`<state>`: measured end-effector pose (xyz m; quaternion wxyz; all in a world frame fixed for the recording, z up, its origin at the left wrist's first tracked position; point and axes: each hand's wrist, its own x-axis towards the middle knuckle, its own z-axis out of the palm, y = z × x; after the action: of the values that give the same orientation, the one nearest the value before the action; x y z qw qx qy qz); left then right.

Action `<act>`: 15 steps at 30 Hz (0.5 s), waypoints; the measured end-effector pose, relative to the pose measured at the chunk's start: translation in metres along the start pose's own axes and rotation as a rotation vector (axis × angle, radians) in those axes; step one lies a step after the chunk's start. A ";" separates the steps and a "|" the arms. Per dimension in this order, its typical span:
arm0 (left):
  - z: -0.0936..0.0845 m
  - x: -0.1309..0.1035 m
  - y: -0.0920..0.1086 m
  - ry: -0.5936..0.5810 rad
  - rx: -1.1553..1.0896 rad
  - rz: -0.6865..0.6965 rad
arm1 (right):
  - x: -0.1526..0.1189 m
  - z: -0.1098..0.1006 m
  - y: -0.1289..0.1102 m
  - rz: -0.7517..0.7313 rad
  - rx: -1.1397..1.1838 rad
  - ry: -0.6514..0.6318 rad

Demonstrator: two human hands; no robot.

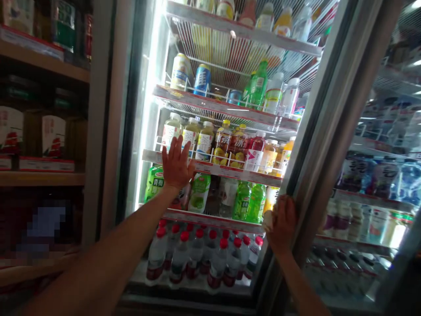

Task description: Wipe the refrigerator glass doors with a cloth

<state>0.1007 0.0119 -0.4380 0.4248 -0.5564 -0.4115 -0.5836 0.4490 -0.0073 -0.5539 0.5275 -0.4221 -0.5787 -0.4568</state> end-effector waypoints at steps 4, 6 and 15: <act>0.000 0.000 0.001 -0.016 0.001 -0.013 | 0.003 0.007 -0.029 0.029 0.061 0.012; 0.000 0.000 0.000 -0.015 -0.017 -0.013 | 0.001 0.014 -0.067 -0.025 0.113 -0.024; 0.000 -0.001 -0.001 -0.006 -0.039 -0.008 | -0.020 0.004 -0.040 -0.157 0.037 -0.080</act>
<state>0.1000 0.0123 -0.4388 0.4103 -0.5646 -0.4035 -0.5917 0.4110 -0.0122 -0.5770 0.4742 -0.3836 -0.6389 -0.4688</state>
